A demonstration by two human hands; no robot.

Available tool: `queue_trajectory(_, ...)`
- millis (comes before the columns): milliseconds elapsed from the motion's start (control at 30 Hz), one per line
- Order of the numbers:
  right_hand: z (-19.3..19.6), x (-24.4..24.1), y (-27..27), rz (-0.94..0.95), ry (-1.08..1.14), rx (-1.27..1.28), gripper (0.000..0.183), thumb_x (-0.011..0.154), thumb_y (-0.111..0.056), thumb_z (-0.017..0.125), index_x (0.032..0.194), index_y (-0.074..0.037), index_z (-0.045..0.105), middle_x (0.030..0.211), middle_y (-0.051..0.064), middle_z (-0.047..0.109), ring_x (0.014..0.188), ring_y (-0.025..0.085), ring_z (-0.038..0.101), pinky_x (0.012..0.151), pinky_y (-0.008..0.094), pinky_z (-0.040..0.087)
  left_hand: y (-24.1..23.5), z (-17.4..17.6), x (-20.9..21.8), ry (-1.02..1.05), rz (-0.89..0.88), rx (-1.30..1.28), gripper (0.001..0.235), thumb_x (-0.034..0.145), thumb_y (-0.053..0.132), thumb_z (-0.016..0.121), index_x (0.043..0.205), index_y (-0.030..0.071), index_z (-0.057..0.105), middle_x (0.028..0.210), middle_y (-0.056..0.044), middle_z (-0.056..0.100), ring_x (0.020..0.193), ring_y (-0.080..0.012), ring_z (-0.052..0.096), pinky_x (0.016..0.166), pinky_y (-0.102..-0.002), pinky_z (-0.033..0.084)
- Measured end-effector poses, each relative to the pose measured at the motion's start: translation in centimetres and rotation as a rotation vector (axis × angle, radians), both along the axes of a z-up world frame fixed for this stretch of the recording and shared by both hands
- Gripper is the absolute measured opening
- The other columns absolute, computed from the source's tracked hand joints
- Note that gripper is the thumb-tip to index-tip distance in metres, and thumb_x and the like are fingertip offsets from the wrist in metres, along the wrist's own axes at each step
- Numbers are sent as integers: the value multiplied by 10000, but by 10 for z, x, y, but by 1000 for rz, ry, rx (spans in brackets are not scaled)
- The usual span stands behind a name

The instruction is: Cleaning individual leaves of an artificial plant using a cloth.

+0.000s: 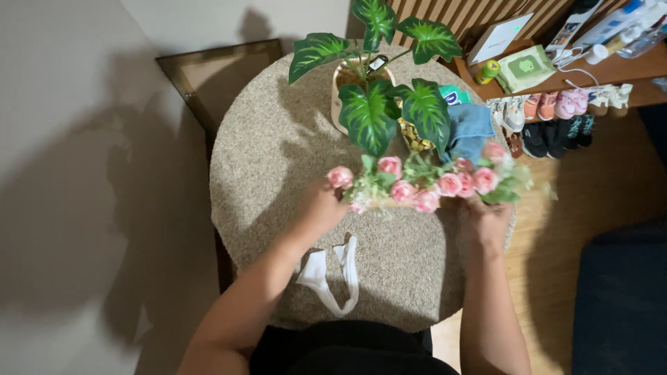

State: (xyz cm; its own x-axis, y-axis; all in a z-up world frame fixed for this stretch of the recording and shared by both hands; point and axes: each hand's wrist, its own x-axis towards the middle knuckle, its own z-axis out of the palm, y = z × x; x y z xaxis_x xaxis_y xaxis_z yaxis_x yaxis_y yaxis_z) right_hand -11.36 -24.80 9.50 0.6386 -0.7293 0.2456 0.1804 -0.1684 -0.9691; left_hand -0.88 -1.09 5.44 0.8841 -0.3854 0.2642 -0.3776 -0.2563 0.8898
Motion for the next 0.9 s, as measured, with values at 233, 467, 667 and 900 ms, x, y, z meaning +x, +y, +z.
queue_trajectory(233,-2,-28,-33,-164,15,-12,227,892,-33,853,1054,-105,710,793,-15,631,582,66,571,569,251,506,-3,22,2,-114,-151,122,161,880,184,680,990,87,747,878,-148,757,866,-352,740,740,-447,591)
queue_trajectory(467,-114,-54,-132,-233,-46,-14,138,962,-22,808,974,-87,687,742,17,619,571,96,583,589,232,472,-17,50,44,56,226,-202,755,840,133,843,1393,-123,398,1383,-350,479,1359,-483,437,1179,-596,330)
queue_trajectory(667,-90,-50,-87,-253,-138,-88,348,910,98,784,1177,-48,614,973,50,638,703,146,642,620,268,555,-44,47,95,-68,129,25,975,902,-12,704,1592,38,17,1682,-269,112,570,-58,483,388,-162,435)
queue_trajectory(900,-71,-66,-72,-136,-8,-117,522,919,-74,736,1385,-51,503,1359,121,595,1220,245,594,1013,353,530,-72,22,121,-298,170,-143,871,973,135,773,1571,-12,156,1613,-246,322,1516,-386,345,1271,-526,371)
